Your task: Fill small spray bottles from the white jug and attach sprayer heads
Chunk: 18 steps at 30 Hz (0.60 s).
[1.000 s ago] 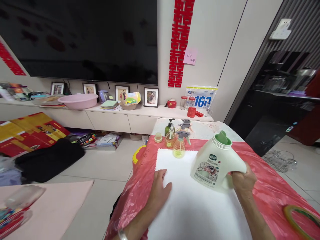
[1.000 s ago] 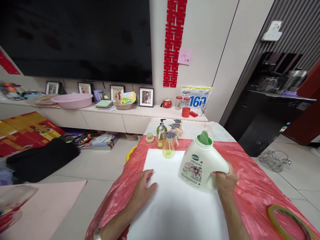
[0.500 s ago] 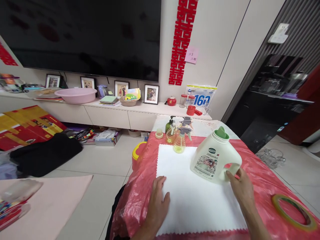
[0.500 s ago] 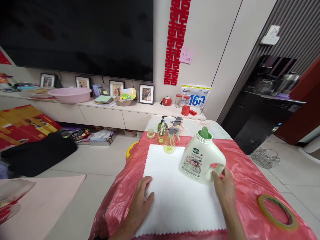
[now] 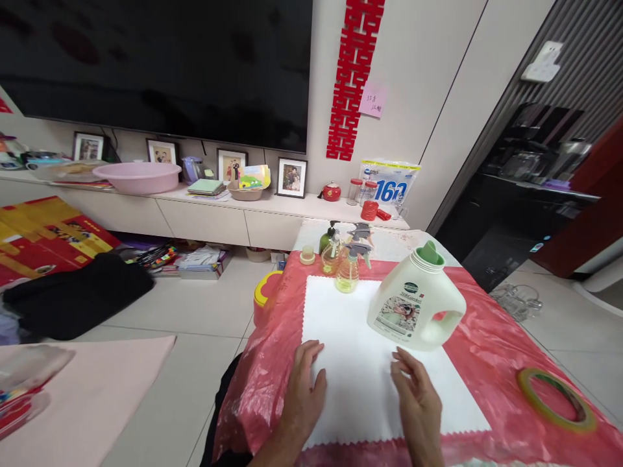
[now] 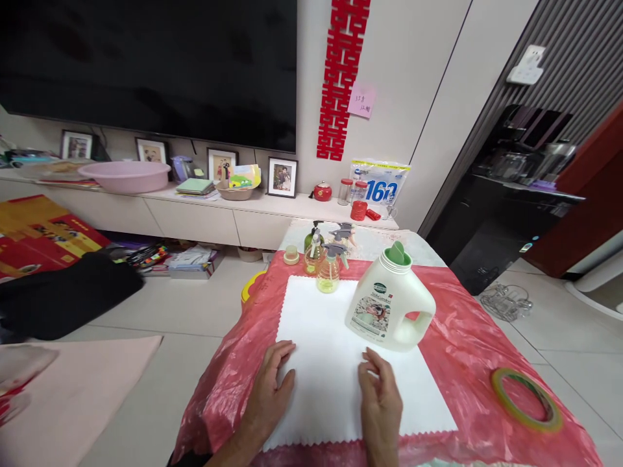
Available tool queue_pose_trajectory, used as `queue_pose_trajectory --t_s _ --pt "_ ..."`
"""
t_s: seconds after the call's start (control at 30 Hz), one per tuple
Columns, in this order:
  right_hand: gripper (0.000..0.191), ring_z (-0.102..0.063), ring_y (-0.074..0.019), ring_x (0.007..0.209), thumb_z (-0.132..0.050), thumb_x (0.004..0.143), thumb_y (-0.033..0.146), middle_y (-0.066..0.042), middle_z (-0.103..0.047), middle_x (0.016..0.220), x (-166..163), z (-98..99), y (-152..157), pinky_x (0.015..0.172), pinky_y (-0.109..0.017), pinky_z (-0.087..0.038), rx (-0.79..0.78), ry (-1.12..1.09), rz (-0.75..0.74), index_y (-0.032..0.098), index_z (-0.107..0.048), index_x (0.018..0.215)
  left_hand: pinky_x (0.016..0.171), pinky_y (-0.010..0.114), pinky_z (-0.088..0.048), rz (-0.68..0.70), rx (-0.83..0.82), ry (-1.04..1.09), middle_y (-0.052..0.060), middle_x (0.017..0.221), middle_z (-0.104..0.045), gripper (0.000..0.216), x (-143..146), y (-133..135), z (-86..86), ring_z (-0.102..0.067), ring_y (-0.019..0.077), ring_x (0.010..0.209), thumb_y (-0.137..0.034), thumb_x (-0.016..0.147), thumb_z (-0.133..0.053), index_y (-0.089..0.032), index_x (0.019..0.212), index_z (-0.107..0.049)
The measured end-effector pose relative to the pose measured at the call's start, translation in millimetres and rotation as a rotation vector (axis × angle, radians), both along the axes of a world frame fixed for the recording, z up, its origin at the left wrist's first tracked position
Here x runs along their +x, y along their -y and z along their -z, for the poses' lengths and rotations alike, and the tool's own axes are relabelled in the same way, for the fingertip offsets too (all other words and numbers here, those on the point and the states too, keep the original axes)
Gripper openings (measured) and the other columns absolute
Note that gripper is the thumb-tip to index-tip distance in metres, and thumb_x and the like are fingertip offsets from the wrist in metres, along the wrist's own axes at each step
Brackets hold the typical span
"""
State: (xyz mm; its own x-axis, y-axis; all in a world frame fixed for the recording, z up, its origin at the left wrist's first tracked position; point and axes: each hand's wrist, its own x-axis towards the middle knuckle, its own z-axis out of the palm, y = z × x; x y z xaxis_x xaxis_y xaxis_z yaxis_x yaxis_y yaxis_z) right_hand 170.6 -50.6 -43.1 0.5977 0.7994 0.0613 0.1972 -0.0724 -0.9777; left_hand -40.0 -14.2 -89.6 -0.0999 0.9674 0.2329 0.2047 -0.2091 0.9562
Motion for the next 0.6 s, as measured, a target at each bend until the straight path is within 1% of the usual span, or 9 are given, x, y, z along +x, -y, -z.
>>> queue_pose_trajectory --t_s 0.07,0.1,0.17,0.23,0.3,0.4,0.47,0.53,0.6 --pt "0.062 -0.068 -0.0222 0.091 -0.069 0.081 0.068 -0.012 -0.070 0.112 -23.3 4.5 2.2 0.076 -0.030 -0.058 0.026 0.031 -0.135 0.016 -0.070 0.115 0.111 0.053 -0.050 0.020 -0.017 0.036 0.011 0.127 -0.064 0.042 -1.6 3.5 -2.9 -0.061 0.0274 0.125 -0.017 0.078 -0.056 -0.023 0.118 -0.069" --pt "0.056 -0.069 -0.0207 0.089 -0.066 0.085 0.065 -0.011 -0.071 0.110 -35.0 5.8 3.7 0.075 -0.028 -0.058 0.045 0.056 -0.206 0.017 -0.072 0.112 0.110 0.051 -0.051 0.032 -0.030 0.055 0.011 0.126 -0.065 0.041 -3.0 5.6 -4.9 -0.062 0.0266 0.124 -0.019 0.078 -0.056 -0.023 0.117 -0.069" --pt "0.044 -0.069 -0.0191 0.090 -0.062 0.093 0.059 -0.010 -0.071 0.107 -55.9 6.8 6.6 0.076 -0.025 -0.058 0.092 0.104 -0.335 0.019 -0.074 0.108 0.108 0.048 -0.053 0.057 -0.068 0.094 0.010 0.125 -0.066 0.038 -6.9 9.5 -11.5 -0.065 0.0252 0.120 -0.023 0.080 -0.057 -0.023 0.116 -0.069" --pt "0.040 -0.069 -0.0183 0.090 -0.060 0.097 0.055 -0.010 -0.071 0.104 -70.4 4.8 8.3 0.077 -0.023 -0.058 0.115 0.115 -0.456 0.019 -0.074 0.105 0.104 0.045 -0.055 0.070 -0.108 0.128 0.010 0.123 -0.067 0.036 -12.0 11.8 -22.4 -0.068 0.0243 0.114 -0.028 0.081 -0.059 -0.023 0.115 -0.070" --pt "0.041 -0.069 -0.0180 0.085 -0.060 0.097 0.056 -0.010 -0.071 0.099 -76.8 -2.0 8.8 0.074 -0.024 -0.058 0.100 0.060 -0.511 0.018 -0.074 0.103 0.097 0.042 -0.058 0.063 -0.143 0.151 0.010 0.117 -0.069 0.034 -16.9 12.2 -38.2 -0.070 0.0240 0.108 -0.034 0.081 -0.063 -0.022 0.113 -0.070" --pt "0.049 -0.065 -0.0167 0.070 -0.064 0.093 0.063 -0.009 -0.069 0.085 -71.9 -23.8 9.2 0.065 -0.025 -0.055 0.064 -0.073 -0.479 0.015 -0.073 0.097 0.083 0.036 -0.058 0.051 -0.214 0.179 0.010 0.106 -0.073 0.036 -21.8 12.5 -67.1 -0.071 0.0231 0.096 -0.042 0.083 -0.066 -0.020 0.111 -0.069" --pt "0.050 -0.060 -0.0153 0.065 -0.065 0.092 0.064 -0.007 -0.065 0.076 -62.9 -44.0 11.1 0.063 -0.025 -0.052 0.063 -0.108 -0.483 0.015 -0.071 0.088 0.080 0.034 -0.056 0.054 -0.209 0.184 0.008 0.099 -0.074 0.035 -22.8 14.7 -85.7 -0.069 0.0212 0.088 -0.046 0.083 -0.069 -0.019 0.105 -0.070" --pt "0.049 -0.056 -0.0141 0.063 -0.065 0.093 0.062 -0.004 -0.060 0.068 -53.8 -64.7 15.3 0.060 -0.024 -0.048 0.091 -0.123 -0.505 0.016 -0.065 0.076 0.072 0.030 -0.053 0.101 -0.196 0.167 0.004 0.084 -0.072 0.032 -22.3 18.8 -101.4 -0.065 0.0190 0.079 -0.050 0.083 -0.071 -0.020 0.095 -0.072" --pt "0.049 -0.051 -0.0123 0.060 -0.063 0.097 0.056 -0.003 -0.053 0.062 -48.4 -81.8 21.4 0.057 -0.023 -0.043 0.186 -0.151 -0.545 0.016 -0.059 0.069 0.063 0.027 -0.046 0.158 -0.167 0.151 0.001 0.068 -0.065 0.038 -20.7 23.9 -113.2 -0.057 0.0158 0.066 -0.057 0.084 -0.070 -0.019 0.077 -0.070"
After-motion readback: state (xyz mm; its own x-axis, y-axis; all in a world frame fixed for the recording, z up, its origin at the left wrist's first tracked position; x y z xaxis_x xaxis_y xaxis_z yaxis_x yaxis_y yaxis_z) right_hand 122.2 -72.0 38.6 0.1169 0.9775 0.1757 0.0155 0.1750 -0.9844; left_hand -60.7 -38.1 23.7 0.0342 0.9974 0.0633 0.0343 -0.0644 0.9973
